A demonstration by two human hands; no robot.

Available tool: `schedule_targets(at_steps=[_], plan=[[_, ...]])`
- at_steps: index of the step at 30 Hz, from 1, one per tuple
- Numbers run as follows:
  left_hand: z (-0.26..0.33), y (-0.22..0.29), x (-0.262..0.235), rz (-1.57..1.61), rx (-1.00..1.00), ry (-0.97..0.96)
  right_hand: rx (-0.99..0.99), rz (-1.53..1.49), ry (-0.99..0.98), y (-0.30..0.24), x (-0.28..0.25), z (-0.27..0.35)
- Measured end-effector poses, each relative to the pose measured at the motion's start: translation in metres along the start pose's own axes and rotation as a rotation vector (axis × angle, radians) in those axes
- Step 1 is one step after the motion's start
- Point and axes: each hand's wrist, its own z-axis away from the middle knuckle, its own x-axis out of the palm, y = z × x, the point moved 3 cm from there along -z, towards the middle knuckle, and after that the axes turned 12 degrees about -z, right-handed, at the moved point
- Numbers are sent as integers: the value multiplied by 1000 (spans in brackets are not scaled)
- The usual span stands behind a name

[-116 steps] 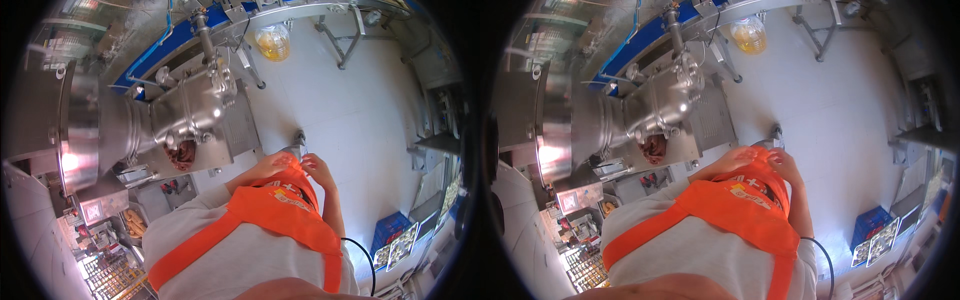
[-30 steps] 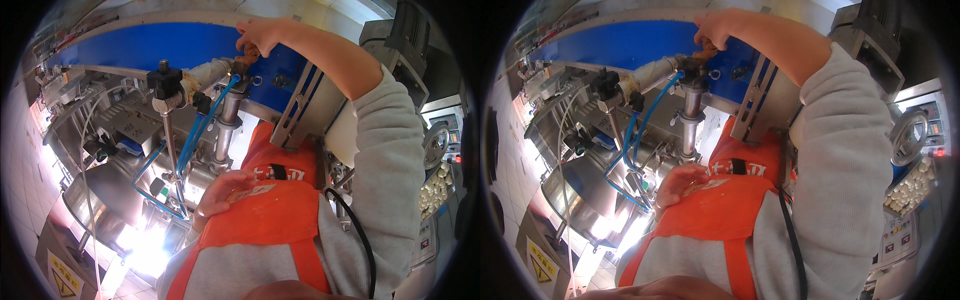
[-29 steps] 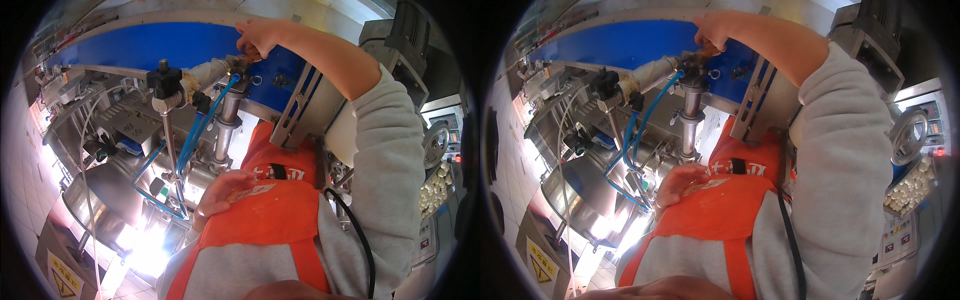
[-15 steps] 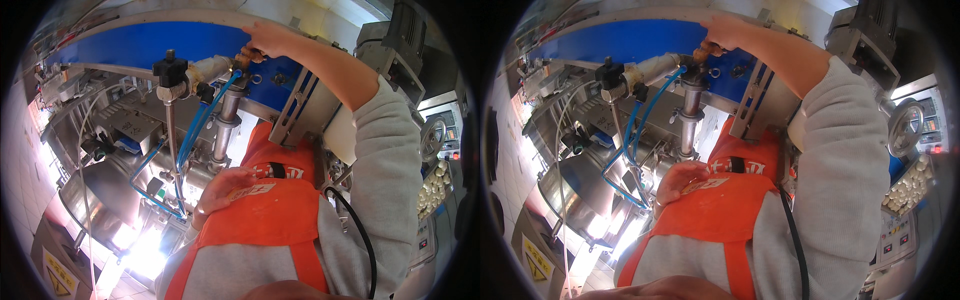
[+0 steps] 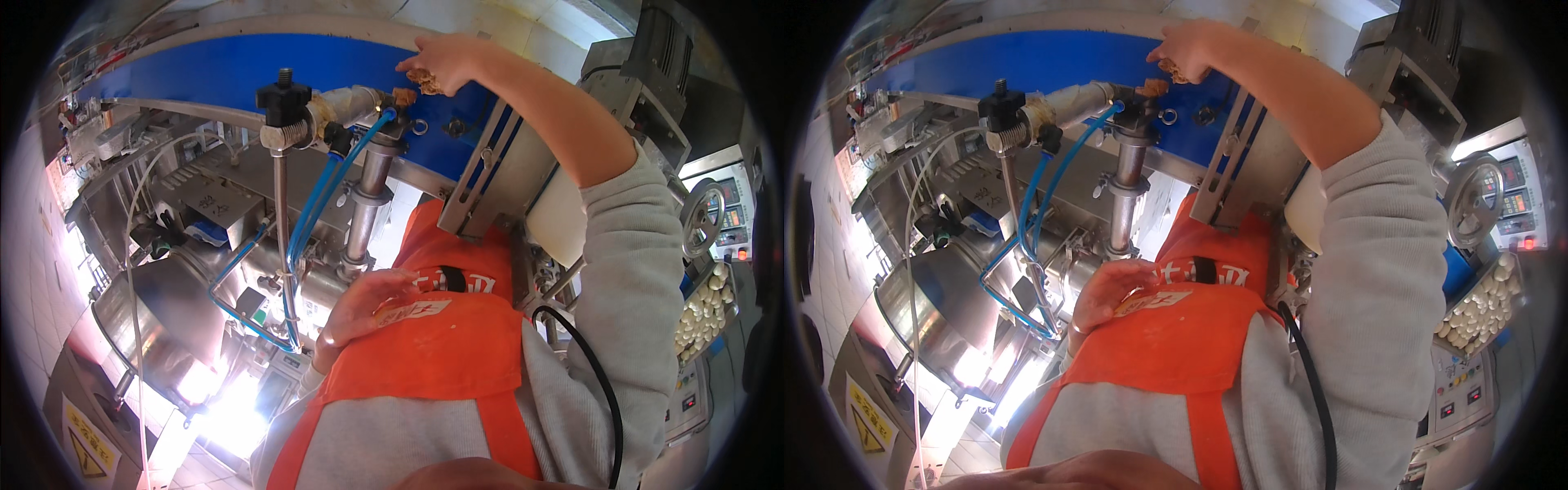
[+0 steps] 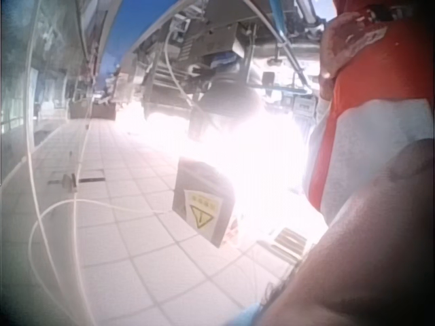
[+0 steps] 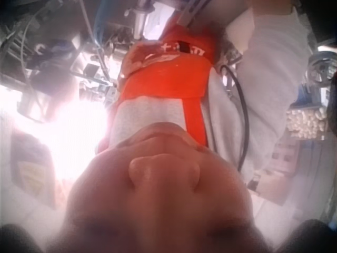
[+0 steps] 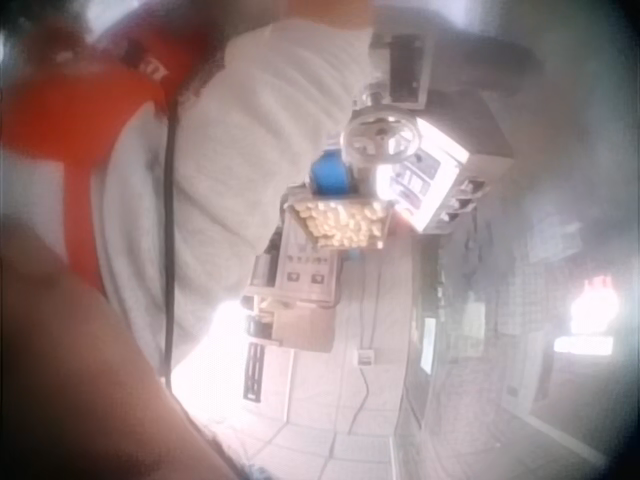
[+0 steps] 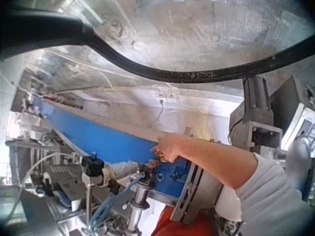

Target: The person loads dough into a food extruder, operates the machine to extrude long strips onto a tray, and cleans the nozzle with a cloth. The person handles dough, trays, and the extruder throughout the process.

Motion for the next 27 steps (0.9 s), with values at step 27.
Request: schedule_targets(at_steps=[27], plan=[[-7,-6,-3,-10,7,-21,-68,247,246,16,10,-4]])
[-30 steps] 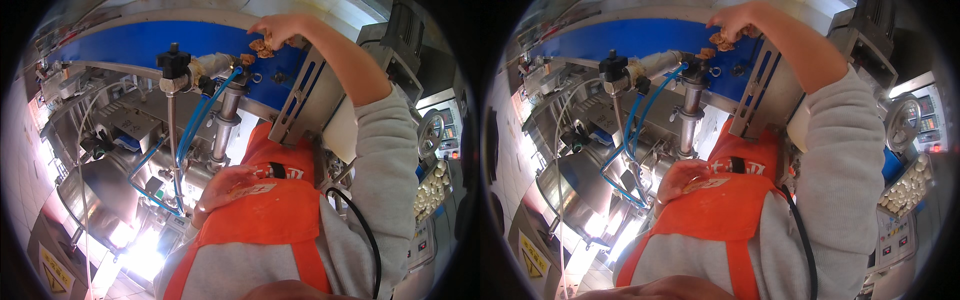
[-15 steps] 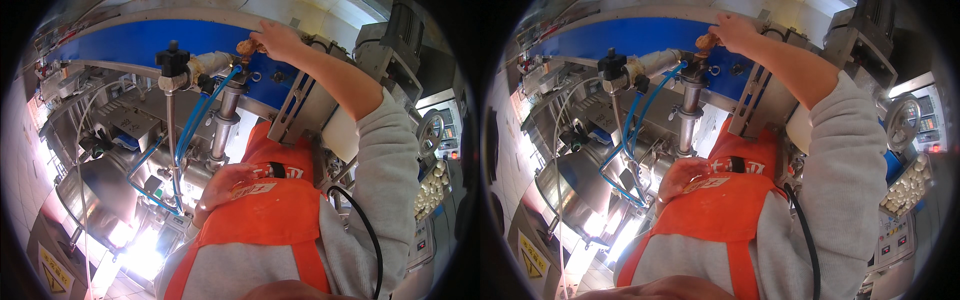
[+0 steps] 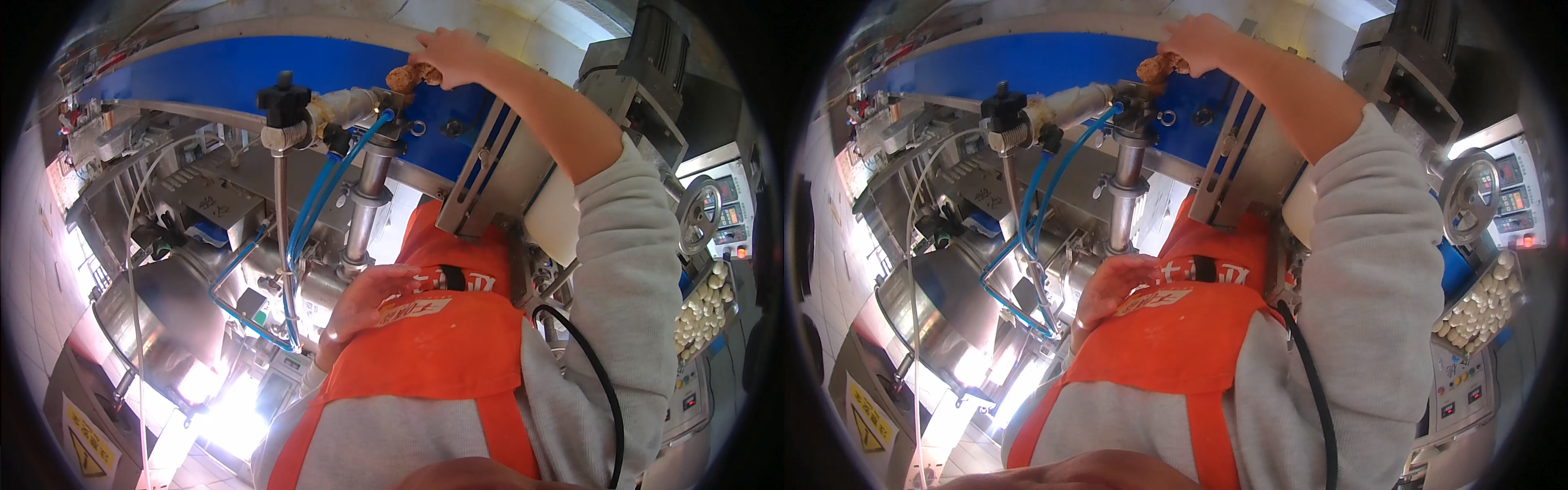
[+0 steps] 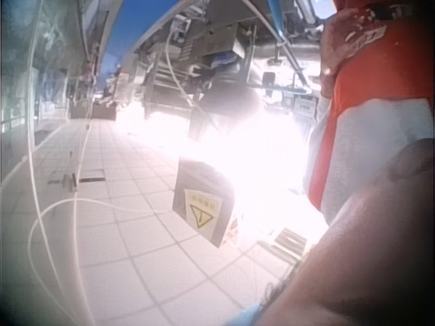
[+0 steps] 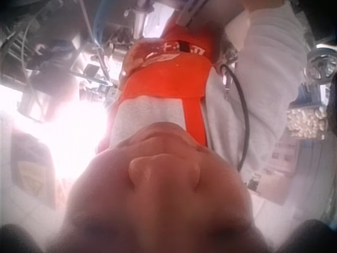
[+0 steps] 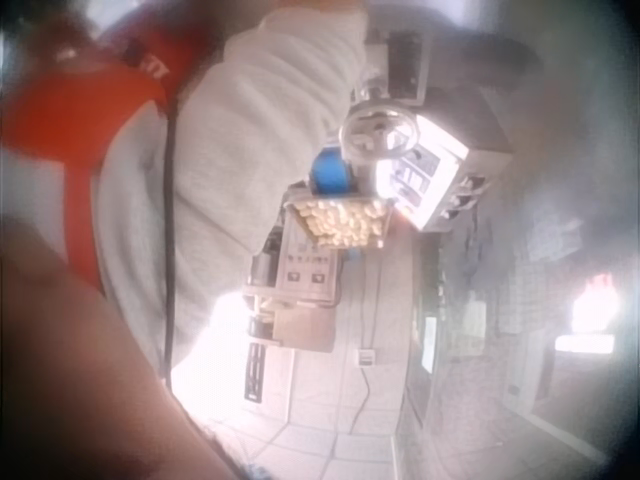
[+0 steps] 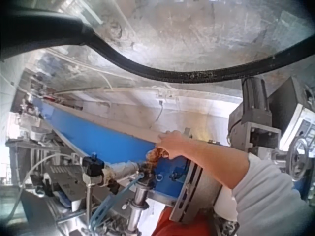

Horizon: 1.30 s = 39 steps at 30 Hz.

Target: The person loads dough into a food extruder, operates the machine to extrude long strips onto a tray, and cleans the nozzle with a cloth. The person handles dough, trays, and the extruder throughout the process.

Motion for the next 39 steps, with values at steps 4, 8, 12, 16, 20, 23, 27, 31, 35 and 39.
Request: schedule_targets(at_steps=[4,8,12,16,20,23,27,31,35,39], plan=[[1,0,3,13,1,16,-53,-260,-63,30,-2,-11],[2,-3,2,10,-10,30,-75,-491,-30,36,-12,-24],[1,0,2,-4,-35,38,-176,-329,-48,-1,-26,-23],[1,-1,2,37,-25,40,-254,-78,14,-17,2,-36],[4,-2,4,77,-26,77,-239,-39,11,-15,3,-34],[6,-5,2,81,-26,84,-190,-136,39,-6,7,-30],[4,-9,0,82,-7,74,-98,-203,-2,5,6,-28],[2,-5,2,53,-16,68,-98,-69,-2,-8,7,-33],[7,-6,5,53,-8,97,-58,-293,-69,15,1,-28],[10,-11,8,62,0,118,-33,-443,-204,36,-3,-21]])
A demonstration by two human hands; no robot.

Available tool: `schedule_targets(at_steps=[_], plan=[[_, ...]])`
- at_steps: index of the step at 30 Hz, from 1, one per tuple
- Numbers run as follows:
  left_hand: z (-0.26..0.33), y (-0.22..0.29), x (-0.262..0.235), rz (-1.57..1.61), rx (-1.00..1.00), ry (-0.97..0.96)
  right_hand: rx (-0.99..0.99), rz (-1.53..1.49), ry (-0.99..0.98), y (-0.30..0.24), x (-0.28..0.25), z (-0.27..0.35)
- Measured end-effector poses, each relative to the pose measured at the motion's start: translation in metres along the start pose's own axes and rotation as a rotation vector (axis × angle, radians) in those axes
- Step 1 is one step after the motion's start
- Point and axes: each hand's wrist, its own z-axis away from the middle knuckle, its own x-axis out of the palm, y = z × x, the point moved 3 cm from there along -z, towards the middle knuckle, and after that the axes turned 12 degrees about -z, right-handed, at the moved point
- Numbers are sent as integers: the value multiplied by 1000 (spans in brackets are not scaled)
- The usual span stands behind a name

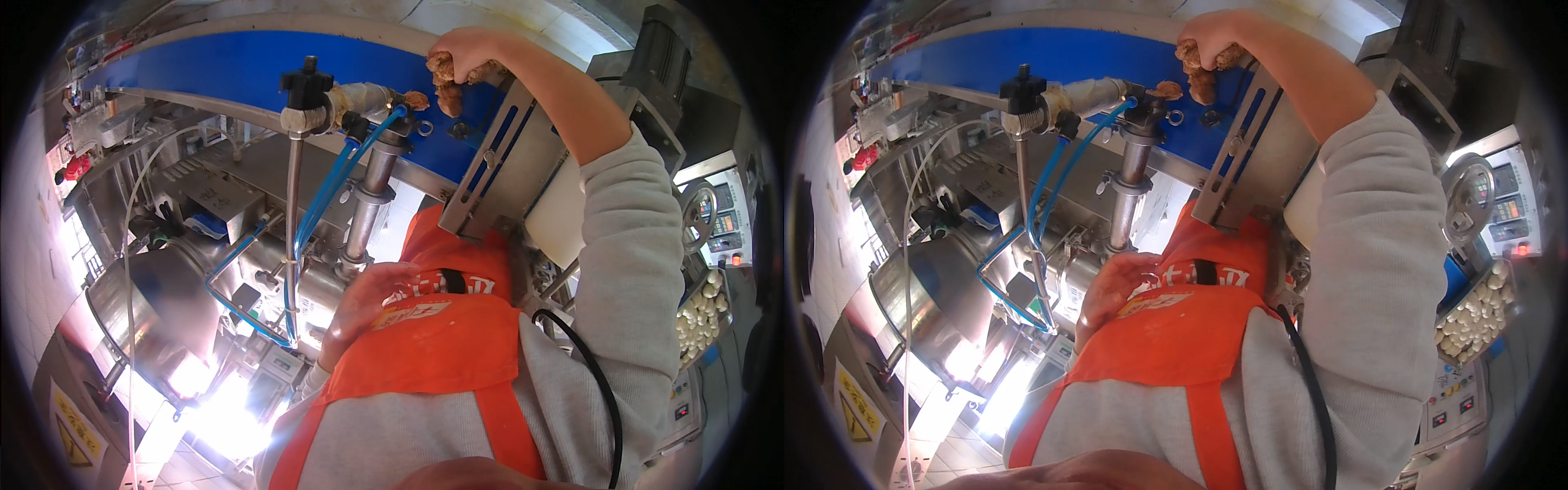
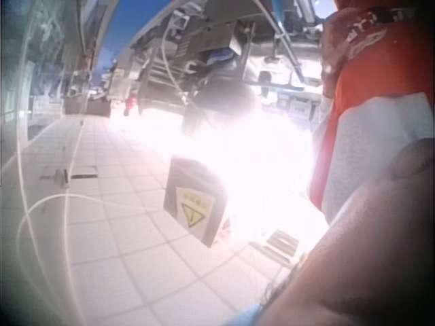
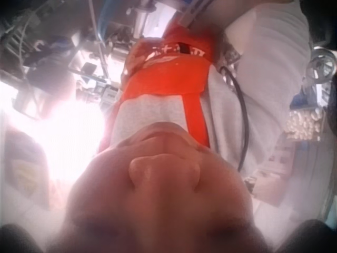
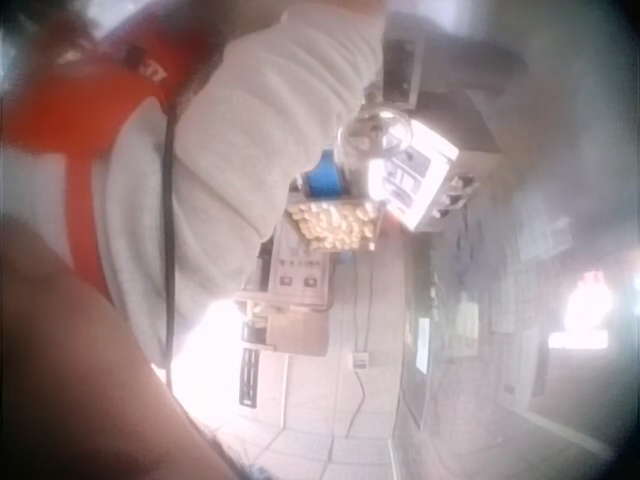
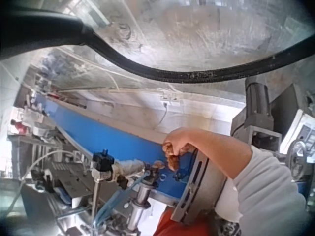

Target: The person loads dough into a food extruder, operates the machine to extrude long strips onto a tray, and cleans the nozzle with a cloth. The person handles dough, trays, and the extruder throughout the process.

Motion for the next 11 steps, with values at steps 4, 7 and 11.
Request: schedule_targets(at_steps=[4,7,11], plan=[[1,-5,1,12,19,-21,134,-320,10,15,0,6],[5,-11,2,31,41,-24,128,-591,-90,4,-17,19],[13,-16,5,44,62,-31,154,-949,-114,-19,-51,39]])
